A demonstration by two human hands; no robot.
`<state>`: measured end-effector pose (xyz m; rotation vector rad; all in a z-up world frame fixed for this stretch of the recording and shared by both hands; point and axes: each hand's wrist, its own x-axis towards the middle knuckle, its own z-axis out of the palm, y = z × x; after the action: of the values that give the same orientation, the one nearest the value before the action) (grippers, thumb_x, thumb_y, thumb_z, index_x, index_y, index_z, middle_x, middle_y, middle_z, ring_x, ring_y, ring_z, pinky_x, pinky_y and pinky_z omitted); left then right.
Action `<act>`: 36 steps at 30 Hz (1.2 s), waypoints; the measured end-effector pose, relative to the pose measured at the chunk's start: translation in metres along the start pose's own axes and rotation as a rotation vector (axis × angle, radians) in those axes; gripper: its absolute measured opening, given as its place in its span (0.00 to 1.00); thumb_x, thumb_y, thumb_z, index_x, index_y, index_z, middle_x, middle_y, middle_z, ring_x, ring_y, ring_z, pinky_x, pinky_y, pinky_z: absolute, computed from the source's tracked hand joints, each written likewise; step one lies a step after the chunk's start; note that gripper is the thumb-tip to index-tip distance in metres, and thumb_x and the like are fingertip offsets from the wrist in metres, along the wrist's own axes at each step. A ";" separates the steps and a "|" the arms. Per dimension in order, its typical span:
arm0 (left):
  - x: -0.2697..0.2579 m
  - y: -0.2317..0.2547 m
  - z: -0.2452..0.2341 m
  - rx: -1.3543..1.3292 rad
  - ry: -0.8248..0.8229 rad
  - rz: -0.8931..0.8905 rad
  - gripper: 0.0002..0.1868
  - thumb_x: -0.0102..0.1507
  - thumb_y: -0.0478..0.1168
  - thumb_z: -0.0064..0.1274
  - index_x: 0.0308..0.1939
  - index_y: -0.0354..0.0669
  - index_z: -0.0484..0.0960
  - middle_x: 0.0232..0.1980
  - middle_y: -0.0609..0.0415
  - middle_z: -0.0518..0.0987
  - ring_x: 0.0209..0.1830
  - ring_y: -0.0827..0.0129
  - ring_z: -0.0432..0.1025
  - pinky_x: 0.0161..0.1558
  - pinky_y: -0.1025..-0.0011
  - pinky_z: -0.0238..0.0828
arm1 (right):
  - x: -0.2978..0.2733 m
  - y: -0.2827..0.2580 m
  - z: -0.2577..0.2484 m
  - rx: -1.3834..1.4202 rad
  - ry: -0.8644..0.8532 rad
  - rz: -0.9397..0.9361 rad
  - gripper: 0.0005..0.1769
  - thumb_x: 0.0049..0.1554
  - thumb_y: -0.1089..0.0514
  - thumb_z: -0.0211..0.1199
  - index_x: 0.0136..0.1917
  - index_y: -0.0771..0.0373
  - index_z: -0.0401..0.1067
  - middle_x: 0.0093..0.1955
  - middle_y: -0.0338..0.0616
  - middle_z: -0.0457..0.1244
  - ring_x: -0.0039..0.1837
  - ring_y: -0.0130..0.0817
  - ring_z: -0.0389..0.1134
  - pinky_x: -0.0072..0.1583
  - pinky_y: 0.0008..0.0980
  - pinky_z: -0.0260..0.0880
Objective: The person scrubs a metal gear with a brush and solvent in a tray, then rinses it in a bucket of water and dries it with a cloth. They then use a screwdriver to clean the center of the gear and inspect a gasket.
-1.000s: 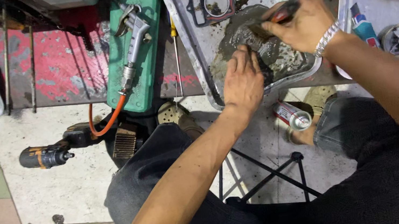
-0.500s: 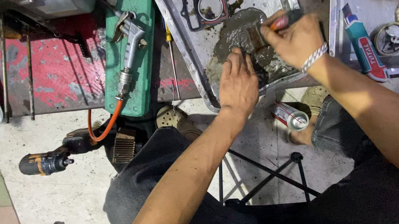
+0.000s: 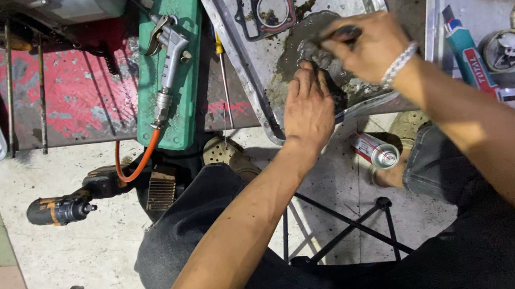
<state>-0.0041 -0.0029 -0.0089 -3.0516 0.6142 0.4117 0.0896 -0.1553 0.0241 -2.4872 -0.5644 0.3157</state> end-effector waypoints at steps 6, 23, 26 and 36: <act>-0.001 -0.002 -0.001 -0.002 0.036 0.004 0.31 0.61 0.41 0.43 0.64 0.24 0.72 0.70 0.35 0.67 0.67 0.50 0.59 0.65 0.62 0.54 | 0.025 -0.006 -0.012 -0.047 -0.240 0.108 0.10 0.61 0.53 0.68 0.55 0.52 0.81 0.45 0.44 0.73 0.40 0.40 0.75 0.45 0.38 0.74; -0.001 -0.001 -0.002 -0.006 0.021 0.005 0.31 0.62 0.41 0.43 0.66 0.23 0.70 0.70 0.33 0.67 0.67 0.51 0.60 0.63 0.63 0.55 | 0.031 0.003 -0.018 -0.176 -0.202 -0.136 0.08 0.60 0.52 0.68 0.52 0.51 0.82 0.45 0.45 0.74 0.37 0.38 0.71 0.44 0.39 0.73; -0.001 -0.003 -0.006 0.006 0.020 0.017 0.29 0.62 0.41 0.43 0.64 0.23 0.71 0.70 0.34 0.68 0.66 0.50 0.60 0.63 0.63 0.56 | 0.020 -0.011 -0.012 -0.129 -0.294 0.006 0.09 0.61 0.51 0.66 0.54 0.50 0.81 0.46 0.45 0.73 0.34 0.39 0.71 0.39 0.38 0.72; 0.026 -0.028 -0.001 -0.171 0.229 0.015 0.12 0.61 0.38 0.48 0.44 0.38 0.81 0.46 0.49 0.80 0.54 0.59 0.70 0.55 0.62 0.65 | -0.014 -0.008 -0.058 -0.064 0.040 0.082 0.11 0.61 0.51 0.70 0.52 0.58 0.82 0.41 0.48 0.71 0.42 0.43 0.73 0.46 0.37 0.72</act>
<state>0.0303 0.0127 -0.0159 -3.2883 0.6402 0.1195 0.0946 -0.1830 0.0776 -2.5768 -0.4631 0.2825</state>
